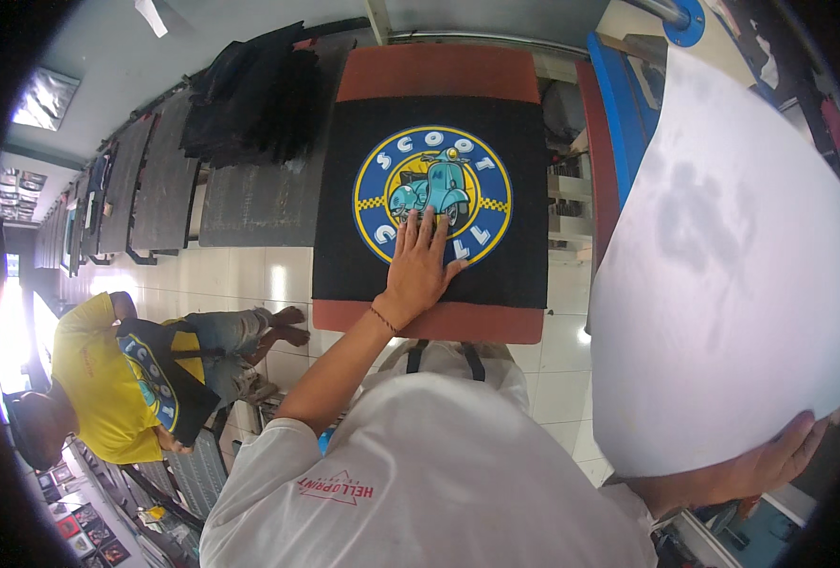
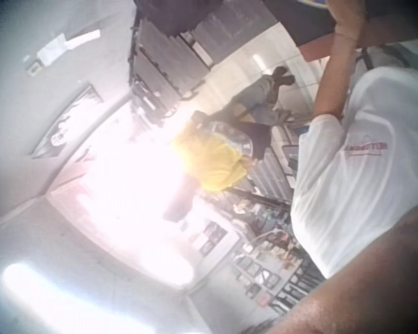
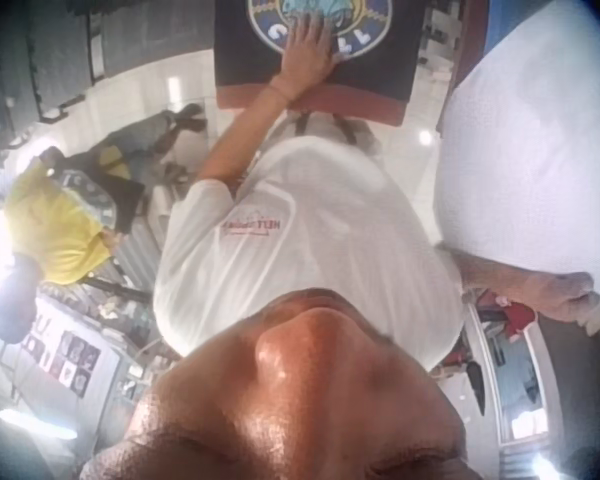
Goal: The person prepares a screen printing station by smoothing a sheet of paper on a heat press, operating the machine's controls, and then, in collaboration with another person, aligns a black t-shirt with a colorful graphic on a printing board and applies a protective sheet for heat pressing.
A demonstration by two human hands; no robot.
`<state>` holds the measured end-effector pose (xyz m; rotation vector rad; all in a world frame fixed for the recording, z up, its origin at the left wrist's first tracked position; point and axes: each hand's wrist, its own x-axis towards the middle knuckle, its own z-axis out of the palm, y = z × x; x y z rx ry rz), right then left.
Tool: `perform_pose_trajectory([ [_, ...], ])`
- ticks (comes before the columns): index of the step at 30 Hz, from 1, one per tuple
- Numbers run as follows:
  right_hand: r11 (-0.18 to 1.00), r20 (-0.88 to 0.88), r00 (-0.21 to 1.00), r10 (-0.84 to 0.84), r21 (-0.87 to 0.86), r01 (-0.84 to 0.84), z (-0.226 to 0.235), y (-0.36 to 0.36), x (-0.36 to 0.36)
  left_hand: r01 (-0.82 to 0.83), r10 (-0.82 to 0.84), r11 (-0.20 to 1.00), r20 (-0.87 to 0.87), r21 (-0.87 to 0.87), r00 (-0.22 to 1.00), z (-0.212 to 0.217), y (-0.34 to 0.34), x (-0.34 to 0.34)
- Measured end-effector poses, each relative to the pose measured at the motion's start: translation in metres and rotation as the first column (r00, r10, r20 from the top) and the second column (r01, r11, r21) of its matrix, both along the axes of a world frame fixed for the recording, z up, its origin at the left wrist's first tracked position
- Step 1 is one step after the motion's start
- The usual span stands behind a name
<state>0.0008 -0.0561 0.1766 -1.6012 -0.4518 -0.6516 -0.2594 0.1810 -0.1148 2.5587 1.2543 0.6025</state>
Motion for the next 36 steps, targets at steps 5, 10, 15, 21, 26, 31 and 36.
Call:
perform_pose_trajectory([
  [5,0.996,0.007,0.998,-0.055,-0.070,0.055,0.002,-0.019,-0.001,0.004,-0.005,1.000,-0.048,-0.029,0.999,0.002,-0.015,-0.006],
  [10,0.994,0.023,0.999,-0.028,-0.103,0.030,0.005,-0.032,0.001,0.039,-0.045,0.997,-0.094,-0.063,0.995,0.004,-0.040,-0.023],
  [15,0.973,0.217,0.976,0.022,-0.231,0.030,0.013,-0.049,0.007,-0.115,0.112,0.987,-0.033,-0.114,0.993,0.011,-0.051,-0.079],
  [21,0.986,0.062,0.997,-0.047,-0.159,0.056,0.015,-0.047,-0.006,-0.479,0.713,0.673,0.322,-0.564,0.623,-0.030,-0.014,-0.188],
  [26,0.970,0.077,0.993,0.090,-0.232,-0.070,0.009,-0.056,0.003,0.427,0.887,0.052,0.239,-0.903,0.396,-0.065,0.016,-0.211],
  [31,0.935,-0.011,0.976,0.216,-0.285,-0.210,0.000,-0.048,-0.008,0.209,0.869,0.265,0.327,-0.941,0.372,-0.065,0.023,-0.210],
  [36,0.948,-0.083,0.990,0.114,-0.289,-0.134,-0.008,-0.035,-0.022,-0.018,0.810,0.500,0.461,-0.866,0.362,-0.060,0.022,-0.211],
])
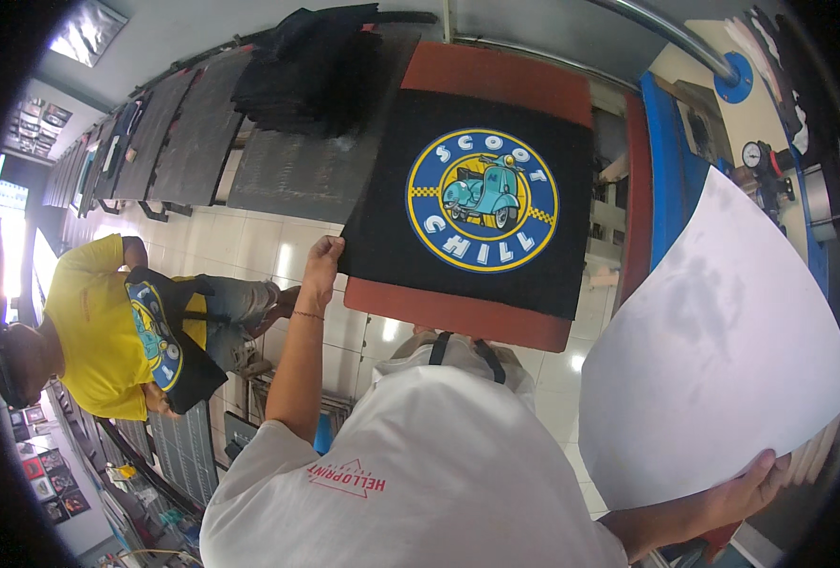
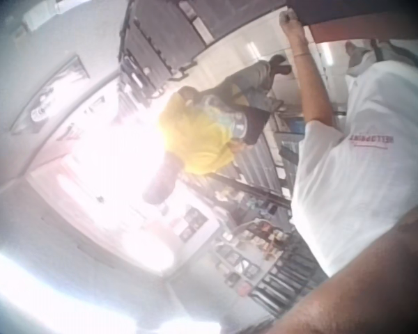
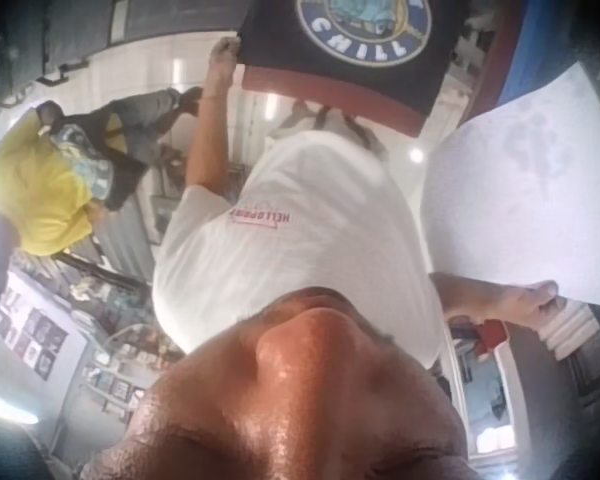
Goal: The person prepares a screen printing station by smoothing a sheet of paper on a heat press, operating the machine's controls, and then, in collaboration with another person, aligns a black t-shirt with a colorful graphic on a printing board and applies a protective sheet for heat pressing.
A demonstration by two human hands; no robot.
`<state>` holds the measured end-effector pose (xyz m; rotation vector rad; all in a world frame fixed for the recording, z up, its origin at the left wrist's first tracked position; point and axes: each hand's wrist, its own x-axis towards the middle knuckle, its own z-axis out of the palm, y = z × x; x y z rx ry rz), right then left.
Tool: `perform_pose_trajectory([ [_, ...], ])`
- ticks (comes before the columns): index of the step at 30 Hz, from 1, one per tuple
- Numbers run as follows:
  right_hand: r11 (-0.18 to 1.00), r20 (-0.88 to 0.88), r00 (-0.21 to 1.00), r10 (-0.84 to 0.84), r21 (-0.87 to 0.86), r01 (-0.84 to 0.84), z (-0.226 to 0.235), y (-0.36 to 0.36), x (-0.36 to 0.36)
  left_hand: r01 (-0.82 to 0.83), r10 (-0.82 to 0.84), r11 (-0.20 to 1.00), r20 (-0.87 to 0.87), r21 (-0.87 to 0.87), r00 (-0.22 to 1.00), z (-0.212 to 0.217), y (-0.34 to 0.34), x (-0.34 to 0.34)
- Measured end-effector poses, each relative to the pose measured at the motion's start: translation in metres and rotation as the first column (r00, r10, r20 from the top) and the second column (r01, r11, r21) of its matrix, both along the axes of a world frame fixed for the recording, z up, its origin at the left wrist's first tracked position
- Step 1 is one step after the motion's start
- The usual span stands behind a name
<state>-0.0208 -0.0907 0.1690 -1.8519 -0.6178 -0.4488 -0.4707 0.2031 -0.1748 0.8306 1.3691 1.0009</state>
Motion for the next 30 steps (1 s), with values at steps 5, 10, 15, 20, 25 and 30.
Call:
perform_pose_trajectory([
  [5,0.987,-0.016,0.989,0.148,0.073,-0.146,-0.004,0.007,0.018,-0.159,0.170,0.980,-0.088,0.122,0.982,0.001,-0.001,-0.008],
  [10,0.986,0.006,0.989,0.145,0.077,-0.145,-0.009,0.016,0.018,-0.262,0.270,0.963,0.282,-0.065,0.921,0.005,-0.006,-0.038],
  [15,0.993,0.020,0.993,0.119,-0.015,-0.119,-0.005,0.024,0.015,0.053,0.150,0.955,0.629,-0.291,0.763,-0.029,-0.027,-0.047],
  [20,1.000,0.014,1.000,0.000,-0.028,0.001,-0.001,0.038,0.001,0.376,-0.174,0.915,0.702,-0.143,0.691,-0.039,-0.046,-0.030],
  [25,0.998,-0.006,0.998,0.060,-0.021,-0.061,0.001,0.034,0.008,0.268,-0.164,0.961,0.646,-0.066,0.746,-0.026,-0.050,-0.009],
  [30,0.997,-0.010,1.000,-0.024,-0.079,0.023,0.006,0.040,0.008,-0.072,-0.083,0.964,0.545,0.256,0.834,0.021,-0.043,0.003],
])
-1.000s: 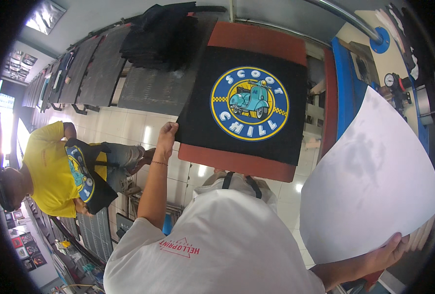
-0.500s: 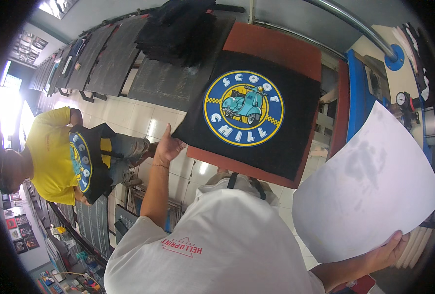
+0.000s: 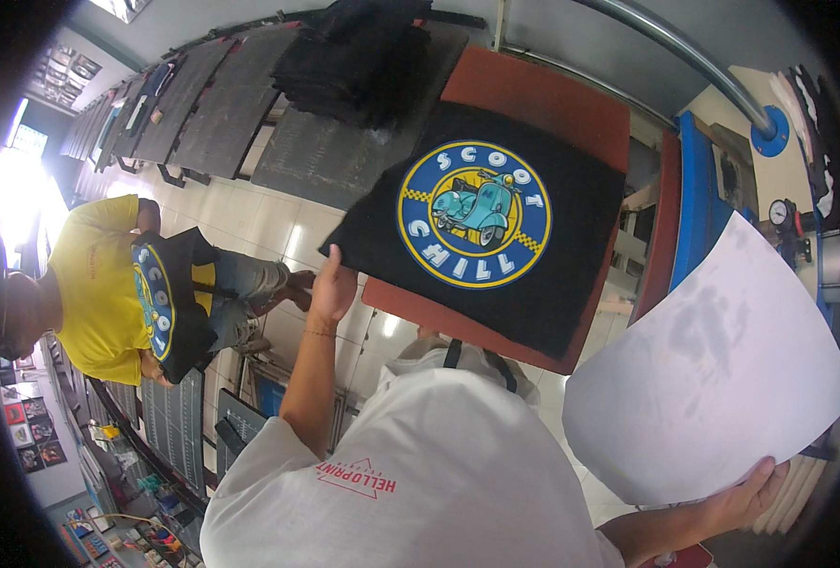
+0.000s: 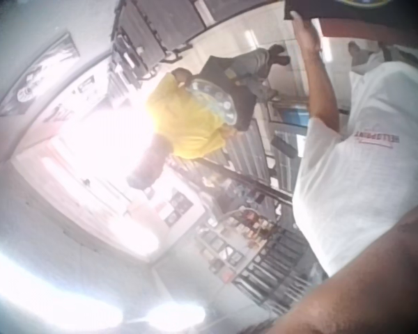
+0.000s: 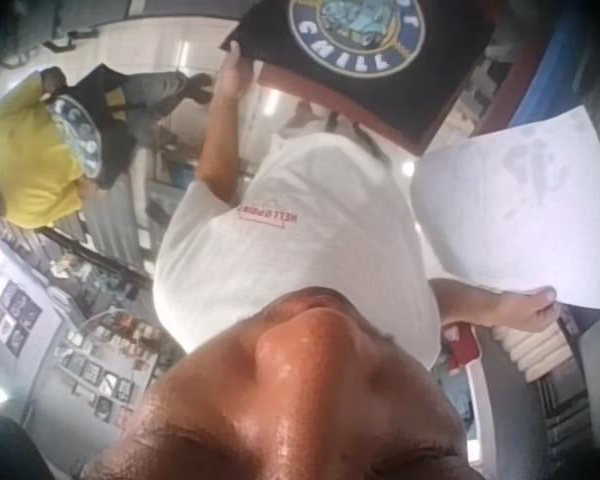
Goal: The person prepares a screen printing station by smoothing a sheet of paper on a heat press, operating the machine's controls, and then, in collaboration with another person, aligns a black t-shirt with a colorful graphic on a printing board and applies a protective sheet for heat pressing.
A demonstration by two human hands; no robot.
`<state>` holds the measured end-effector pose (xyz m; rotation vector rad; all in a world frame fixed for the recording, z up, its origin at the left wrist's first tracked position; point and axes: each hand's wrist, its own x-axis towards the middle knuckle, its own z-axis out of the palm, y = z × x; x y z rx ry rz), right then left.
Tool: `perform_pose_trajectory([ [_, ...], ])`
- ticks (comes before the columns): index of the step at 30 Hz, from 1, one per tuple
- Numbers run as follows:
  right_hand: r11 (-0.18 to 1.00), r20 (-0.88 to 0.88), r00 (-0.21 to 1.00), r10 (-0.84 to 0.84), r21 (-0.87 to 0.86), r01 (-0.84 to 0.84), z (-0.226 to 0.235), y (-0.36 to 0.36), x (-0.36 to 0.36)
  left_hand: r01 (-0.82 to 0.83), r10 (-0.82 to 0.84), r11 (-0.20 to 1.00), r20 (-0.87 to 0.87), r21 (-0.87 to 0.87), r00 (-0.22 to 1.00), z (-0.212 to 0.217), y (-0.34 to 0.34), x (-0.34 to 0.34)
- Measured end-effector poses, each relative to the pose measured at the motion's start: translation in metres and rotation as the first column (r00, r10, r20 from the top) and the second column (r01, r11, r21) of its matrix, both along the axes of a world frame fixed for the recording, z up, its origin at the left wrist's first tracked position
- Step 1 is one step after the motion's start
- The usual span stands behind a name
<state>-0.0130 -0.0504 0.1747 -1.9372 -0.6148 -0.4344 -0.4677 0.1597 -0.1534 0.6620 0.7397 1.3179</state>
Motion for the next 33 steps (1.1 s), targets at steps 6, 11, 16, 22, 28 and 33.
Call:
perform_pose_trajectory([
  [6,0.985,-0.009,0.987,0.162,0.059,-0.162,-0.005,-0.006,0.024,-0.069,0.074,0.997,0.617,-0.032,0.783,0.033,-0.018,0.011],
  [11,0.978,-0.073,0.980,0.185,0.107,-0.176,0.000,0.012,0.012,-0.252,0.235,0.965,0.670,-0.073,0.704,-0.006,-0.023,0.000],
  [16,0.915,-0.080,0.920,0.384,0.166,-0.368,-0.006,0.014,0.035,-0.156,0.146,0.986,0.717,-0.052,0.682,0.007,-0.024,0.006],
  [22,0.875,-0.122,0.867,0.483,0.070,-0.478,-0.008,0.028,0.043,-0.109,0.123,0.992,0.743,-0.067,0.658,0.040,-0.029,-0.001],
  [28,0.828,-0.156,0.813,0.561,0.126,-0.547,-0.025,0.067,0.015,-0.388,0.146,0.918,0.836,0.085,0.529,-0.023,-0.041,-0.004],
  [33,0.805,-0.210,0.777,0.593,0.129,-0.579,-0.020,0.104,-0.011,-0.451,0.260,0.888,0.715,0.087,0.649,-0.035,-0.041,0.013],
])
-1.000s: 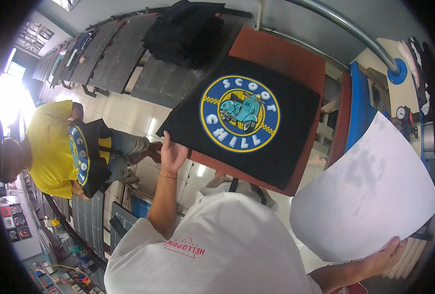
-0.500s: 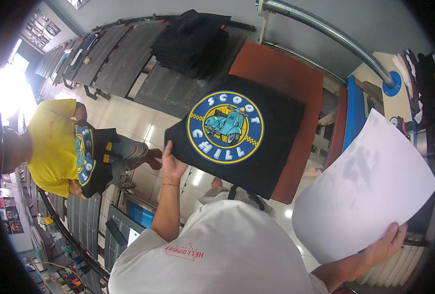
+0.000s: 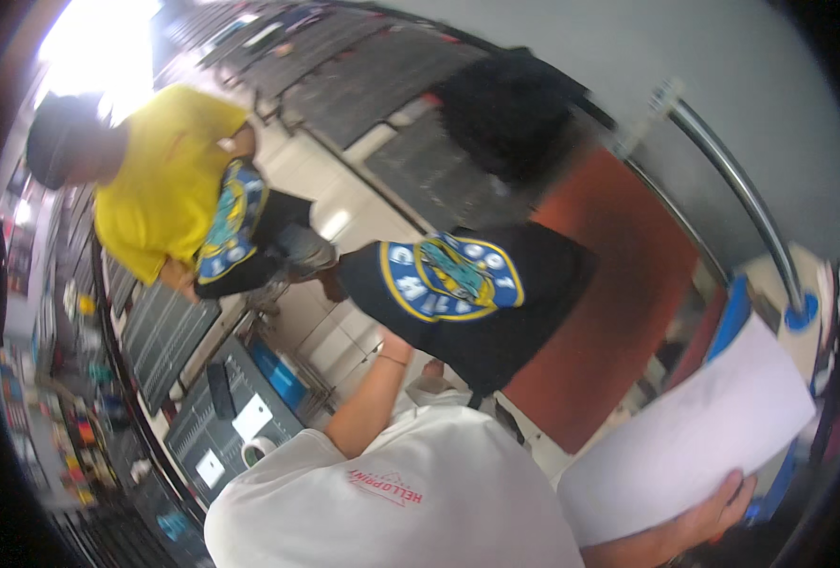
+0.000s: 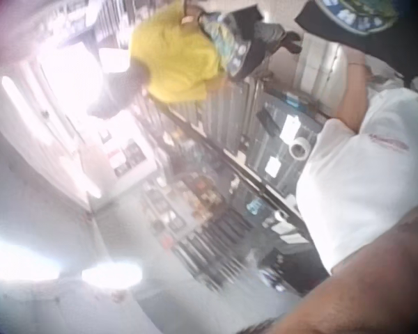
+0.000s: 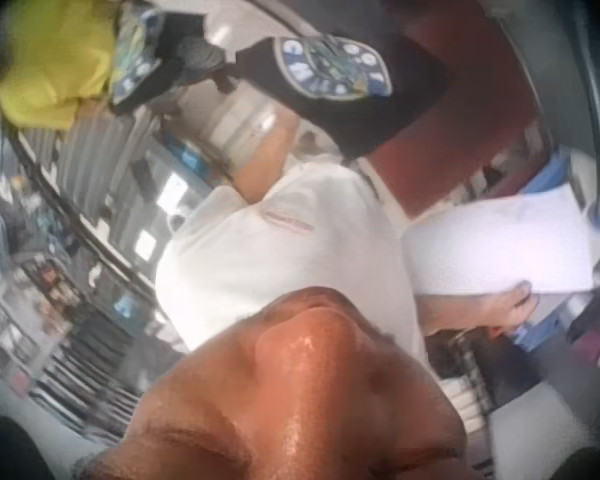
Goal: The person prepares a screen printing station by smoothing a sheet of paper on a heat press, operating the machine's controls, and then, in collaboration with another person, aligns a black t-shirt with a colorful graphic on a printing board and applies a protective sheet for heat pressing.
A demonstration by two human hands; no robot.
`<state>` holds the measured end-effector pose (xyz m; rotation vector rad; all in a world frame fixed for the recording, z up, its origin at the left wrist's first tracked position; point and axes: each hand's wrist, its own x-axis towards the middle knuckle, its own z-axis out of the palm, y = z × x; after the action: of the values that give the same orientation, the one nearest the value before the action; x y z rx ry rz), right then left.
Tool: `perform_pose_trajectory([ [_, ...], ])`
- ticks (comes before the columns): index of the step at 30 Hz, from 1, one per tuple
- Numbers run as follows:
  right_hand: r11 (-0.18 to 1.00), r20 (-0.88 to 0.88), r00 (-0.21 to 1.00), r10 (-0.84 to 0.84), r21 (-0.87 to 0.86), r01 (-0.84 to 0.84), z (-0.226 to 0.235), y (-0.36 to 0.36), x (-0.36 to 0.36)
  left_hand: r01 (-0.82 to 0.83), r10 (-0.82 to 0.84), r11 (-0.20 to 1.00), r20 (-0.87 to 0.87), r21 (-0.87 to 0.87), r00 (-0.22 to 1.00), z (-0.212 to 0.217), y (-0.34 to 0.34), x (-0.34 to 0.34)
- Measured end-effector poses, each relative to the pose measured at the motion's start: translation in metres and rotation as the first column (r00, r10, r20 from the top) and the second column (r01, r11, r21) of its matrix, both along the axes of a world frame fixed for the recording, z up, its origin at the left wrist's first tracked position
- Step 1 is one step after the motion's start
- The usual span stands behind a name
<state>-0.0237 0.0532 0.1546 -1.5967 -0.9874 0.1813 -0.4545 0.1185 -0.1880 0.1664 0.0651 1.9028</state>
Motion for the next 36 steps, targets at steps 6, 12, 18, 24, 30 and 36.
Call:
perform_pose_trajectory([
  [6,0.999,0.393,0.919,0.039,-0.008,-0.039,0.012,0.024,-0.005,-0.271,0.170,0.962,-0.852,0.035,0.496,0.101,0.034,0.009],
  [12,0.997,0.405,0.912,0.064,0.013,-0.076,0.020,0.032,-0.018,-0.386,0.231,0.816,-0.855,0.430,-0.465,0.183,0.053,-0.011],
  [18,0.999,0.298,0.955,-0.012,0.039,0.000,0.017,0.028,-0.021,-0.402,0.165,0.784,-0.783,0.474,-0.600,0.189,0.030,-0.016],
  [24,0.997,0.310,0.950,0.020,0.059,-0.040,0.014,0.026,-0.020,-0.425,0.140,0.828,-0.868,0.366,-0.476,0.158,0.028,-0.006],
  [30,0.997,0.262,0.965,0.025,0.062,-0.042,0.006,0.028,-0.009,-0.436,0.117,0.843,-0.898,0.316,-0.425,0.152,0.021,0.000],
  [36,0.994,0.292,0.956,0.038,0.085,-0.066,0.000,0.028,0.009,-0.441,0.104,0.853,-0.919,0.278,-0.380,0.148,0.015,0.011],
])
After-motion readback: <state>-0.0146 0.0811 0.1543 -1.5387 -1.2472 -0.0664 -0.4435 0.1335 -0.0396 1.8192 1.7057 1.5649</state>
